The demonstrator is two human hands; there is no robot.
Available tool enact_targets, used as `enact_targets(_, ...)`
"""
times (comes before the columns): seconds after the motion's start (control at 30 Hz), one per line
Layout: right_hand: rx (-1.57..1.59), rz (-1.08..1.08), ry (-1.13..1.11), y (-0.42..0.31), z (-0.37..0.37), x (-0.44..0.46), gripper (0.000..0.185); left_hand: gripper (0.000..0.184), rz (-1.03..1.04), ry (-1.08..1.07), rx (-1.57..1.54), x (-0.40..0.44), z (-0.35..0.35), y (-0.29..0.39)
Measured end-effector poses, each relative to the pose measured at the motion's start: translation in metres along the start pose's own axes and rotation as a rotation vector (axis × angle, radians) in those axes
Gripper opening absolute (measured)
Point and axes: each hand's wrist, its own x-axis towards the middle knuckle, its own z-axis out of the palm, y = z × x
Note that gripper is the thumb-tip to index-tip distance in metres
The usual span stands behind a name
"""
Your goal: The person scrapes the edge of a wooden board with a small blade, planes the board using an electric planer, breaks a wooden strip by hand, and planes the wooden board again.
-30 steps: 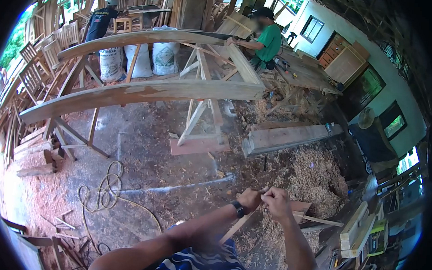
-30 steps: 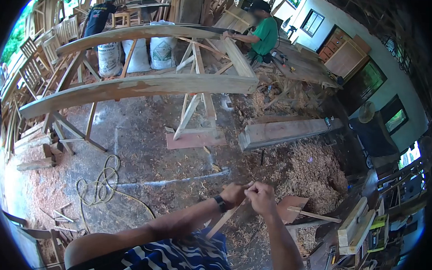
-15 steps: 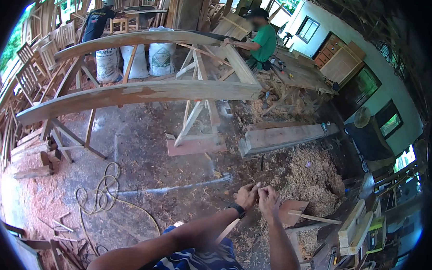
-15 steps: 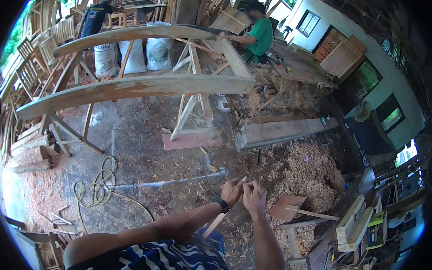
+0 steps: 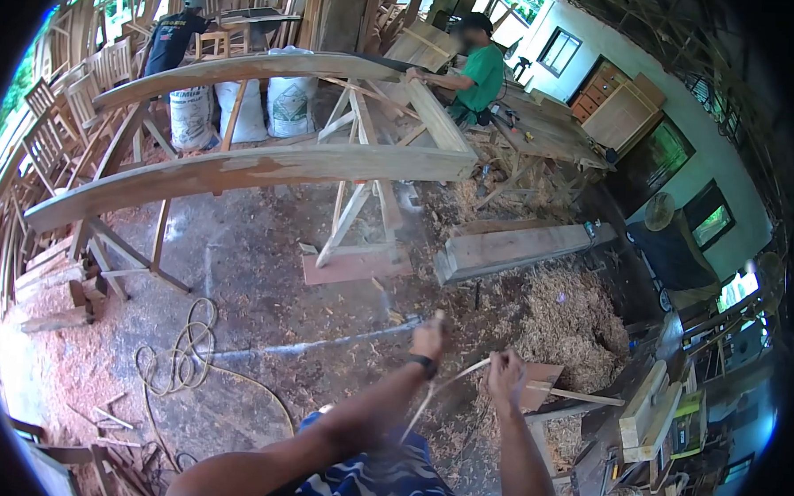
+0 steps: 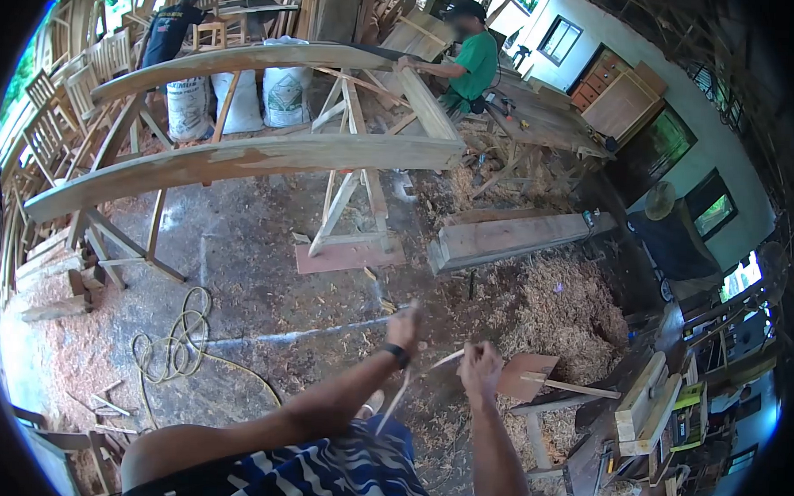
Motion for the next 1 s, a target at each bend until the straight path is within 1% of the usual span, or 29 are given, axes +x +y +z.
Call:
enact_targets(0.03,-0.011,-0.01,0.002,0.006,0.001,0.014,0.024,0.045,-0.056,-0.031,-0.209,0.013,-0.008,-0.001)
enact_targets(0.07,-0.094,-0.117,0.018,0.023,0.01,0.033,0.026,0.043,-0.123,-0.06,-0.415,0.017,-0.011,-0.003)
enact_targets(0.1,-0.169,-0.204,0.034,0.046,0.021,0.042,0.029,0.031,-0.168,-0.14,-0.625,0.011,0.0,-0.007)
enact_targets(0.13,-0.241,-0.276,0.049,0.068,0.024,0.034,0.032,0.024,0.289,-0.158,-0.163,0.014,0.005,-0.021)
enact_targets(0.17,-0.241,-0.308,0.044,0.01,0.022,0.006,0.04,0.023,0.722,-0.196,0.313,0.02,0.008,-0.043)
enact_targets(0.2,-0.294,-0.155,0.062,-0.029,0.023,-0.014,0.049,0.031,0.803,-0.249,0.509,0.025,0.008,-0.048)
enact_targets(0.23,-0.12,-0.139,-0.033,-0.02,0.025,-0.006,0.054,0.033,0.811,-0.236,0.366,0.011,0.003,-0.032)
enact_targets(0.27,-0.1,-0.106,-0.055,-0.007,0.03,-0.001,0.051,0.037,0.736,-0.437,0.362,0.028,-0.001,-0.046)
enact_targets(0.3,0.146,-0.101,0.05,-0.018,0.037,-0.013,0.039,0.028,0.544,-0.505,0.041,0.053,0.008,-0.085)
enact_targets(0.33,0.317,-0.015,0.049,-0.002,0.047,0.002,0.039,0.029,-0.141,-0.516,-0.311,-0.014,-0.016,0.027)
enact_targets(0.37,0.492,0.064,0.052,0.017,0.055,0.009,0.041,0.03,-0.131,-0.538,-0.277,-0.028,-0.023,0.041)
enact_targets(0.4,0.492,0.088,0.067,0.017,0.058,0.01,0.041,0.032,-0.065,-0.522,-0.187,-0.025,-0.023,0.026)
enact_targets(0.47,0.711,0.126,0.012,0.01,0.063,0.017,0.036,0.033,-0.055,-0.545,-0.167,-0.019,-0.028,0.001)
enact_targets(0.5,0.713,0.129,0.016,0.011,0.063,0.02,0.036,0.033,-0.058,-0.549,-0.163,-0.014,-0.033,-0.018)
enact_targets(0.57,0.912,0.356,0.029,0.016,0.067,0.025,0.027,0.038,0.445,-0.593,0.349,-0.011,-0.044,-0.053)
enact_targets(0.6,0.912,0.358,0.026,0.015,0.071,0.024,0.027,0.038,0.443,-0.59,0.351,-0.023,-0.045,-0.049)
enact_targets(0.67,0.745,0.188,0.179,0.015,0.08,0.026,0.027,0.044,0.147,-0.453,0.343,-0.042,-0.037,-0.046)
enact_targets(0.7,0.826,0.186,0.148,0.017,0.084,0.026,0.031,0.046,0.304,-0.318,0.312,-0.045,-0.033,-0.052)
enact_targets(0.73,0.827,0.19,0.147,0.02,0.084,0.024,0.031,0.046,0.301,-0.317,0.315,-0.048,-0.033,-0.054)
enact_targets(0.8,0.823,0.259,0.026,0.012,0.084,0.019,0.034,0.042,0.404,-0.304,0.431,-0.049,-0.034,-0.04)
enact_targets(0.83,0.866,0.261,0.012,0.027,0.092,0.028,0.031,0.041,0.448,-0.307,0.451,-0.049,-0.033,-0.039)
enact_targets(0.87,0.822,0.234,0.079,0.02,0.094,0.026,0.029,0.038,0.511,-0.306,0.475,-0.048,-0.035,-0.038)
enact_targets(0.9,0.783,0.195,0.144,0.012,0.096,0.02,0.027,0.033,0.616,-0.322,0.604,-0.034,-0.036,-0.063)
enact_targets(0.93,0.728,0.155,0.177,0.021,0.102,0.021,0.028,0.03,0.564,-0.248,0.651,-0.039,-0.035,-0.064)
enact_targets(0.97,0.674,0.111,0.211,0.032,0.108,0.023,0.028,0.032,0.569,-0.181,0.716,-0.039,-0.031,-0.076)
enact_targets(1.0,0.674,0.153,0.255,0.032,0.111,0.022,0.03,0.035,0.529,-0.086,0.769,-0.043,-0.027,-0.078)
